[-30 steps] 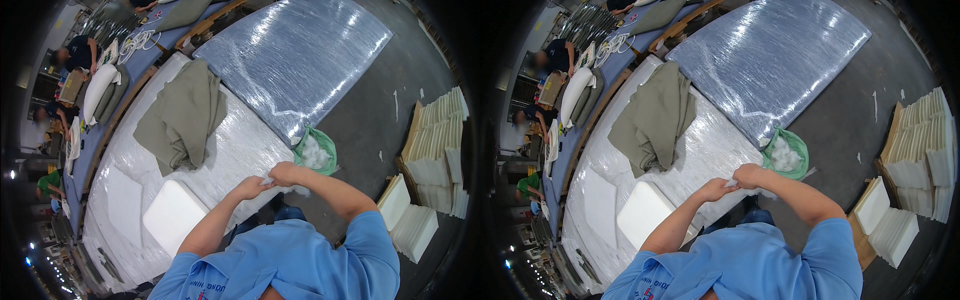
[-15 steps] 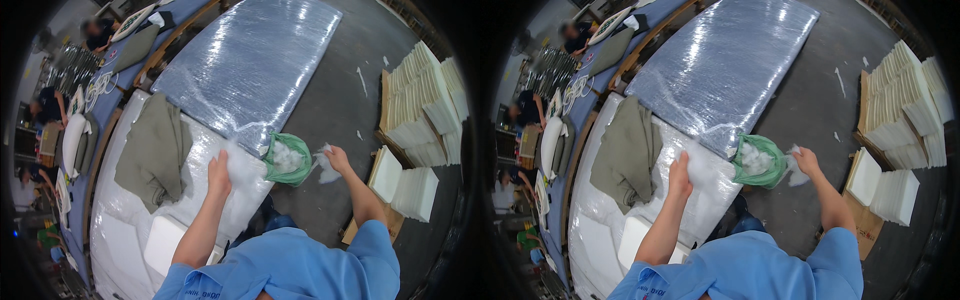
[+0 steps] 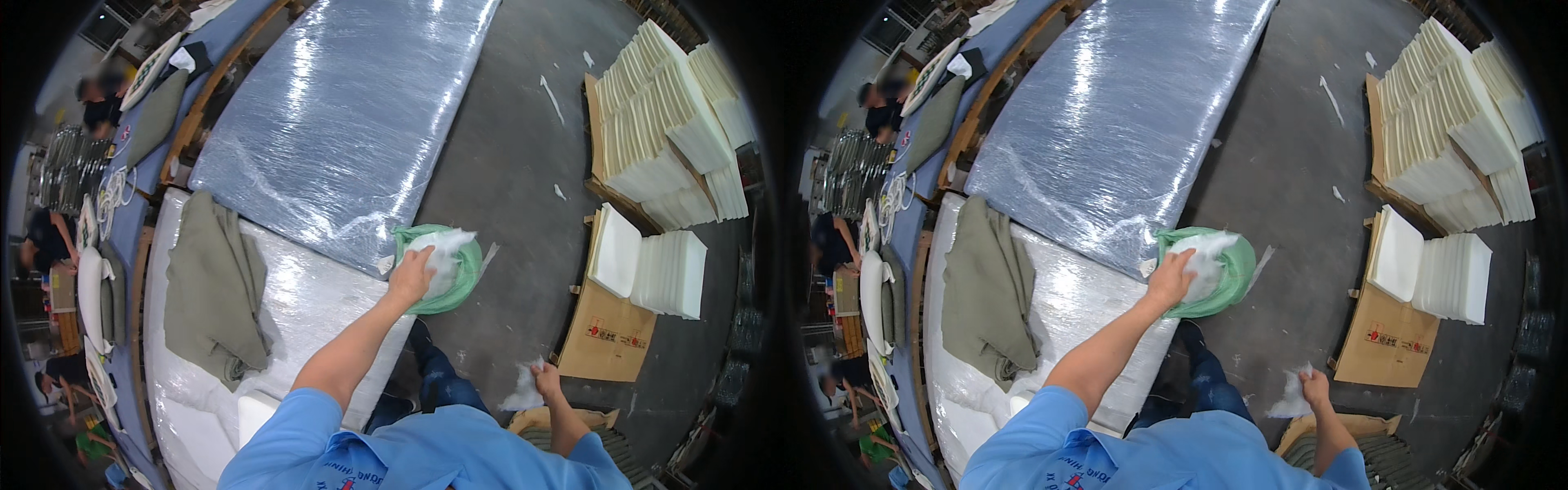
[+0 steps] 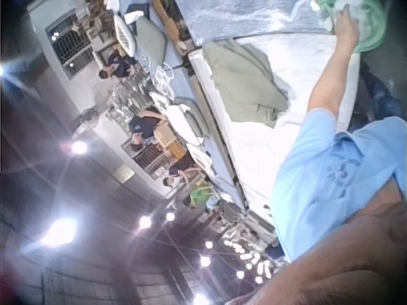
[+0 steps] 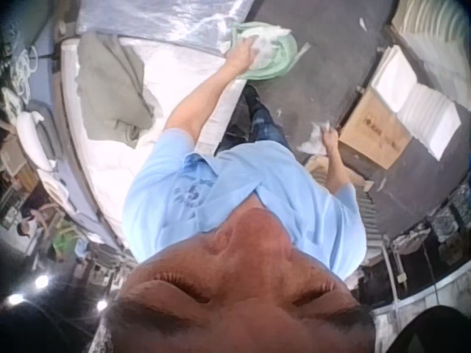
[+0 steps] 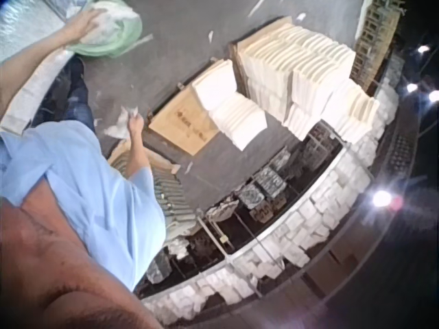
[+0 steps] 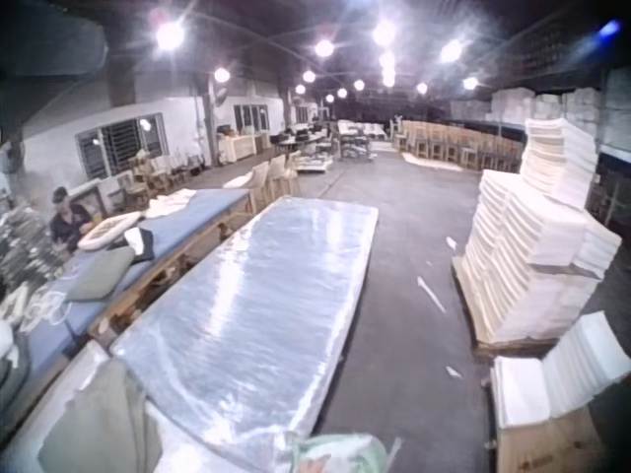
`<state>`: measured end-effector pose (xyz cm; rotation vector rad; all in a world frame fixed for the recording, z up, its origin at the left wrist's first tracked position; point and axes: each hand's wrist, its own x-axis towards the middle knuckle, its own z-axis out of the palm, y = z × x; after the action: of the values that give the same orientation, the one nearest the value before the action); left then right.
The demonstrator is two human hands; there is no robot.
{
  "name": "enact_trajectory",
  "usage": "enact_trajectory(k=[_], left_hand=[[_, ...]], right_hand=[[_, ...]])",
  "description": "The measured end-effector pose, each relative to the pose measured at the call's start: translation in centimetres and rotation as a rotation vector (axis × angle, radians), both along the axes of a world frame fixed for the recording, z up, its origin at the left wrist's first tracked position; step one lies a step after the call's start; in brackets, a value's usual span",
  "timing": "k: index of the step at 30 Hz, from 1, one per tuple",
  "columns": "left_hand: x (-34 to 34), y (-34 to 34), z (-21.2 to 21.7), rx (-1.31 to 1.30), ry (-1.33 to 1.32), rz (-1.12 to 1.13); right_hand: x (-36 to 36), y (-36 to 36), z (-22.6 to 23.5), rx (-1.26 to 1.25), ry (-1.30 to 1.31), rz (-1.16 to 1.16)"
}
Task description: The person folds a green fabric item and places it on a stack. Then they pick up a white foam sheet, fold it multiple times, and roll it into a tight cylinder on the table.
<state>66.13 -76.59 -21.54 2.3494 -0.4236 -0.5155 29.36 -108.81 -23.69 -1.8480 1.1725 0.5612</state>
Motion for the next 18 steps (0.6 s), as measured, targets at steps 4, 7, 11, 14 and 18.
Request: enact_trajectory(k=[4,7,11,14,18], left_hand=[[-2.7,-2.3,-7.4,0.010,0.054,0.001],[-1.7,-4.6,-12.2,0.326,0.248,-0.351],[0.6,-6.7,-12.6,0.587,0.520,-0.650],[0.9,-5.9,-10.6,0.503,0.588,-0.662],[0.4,0.5,-1.4,0.042,0.298,-0.391]], right_hand=[[-0.1,2.0,1.6,0.146,-0.080,-0.302],[3.7,3.0,2.5,0.367,-0.254,-0.537],[12.5,5.2,4.1,0.612,-0.471,-0.688],[16.2,6.8,7.9,0.651,-0.525,-0.681],[18.4,9.2,10.1,0.729,-0.504,-0.528]])
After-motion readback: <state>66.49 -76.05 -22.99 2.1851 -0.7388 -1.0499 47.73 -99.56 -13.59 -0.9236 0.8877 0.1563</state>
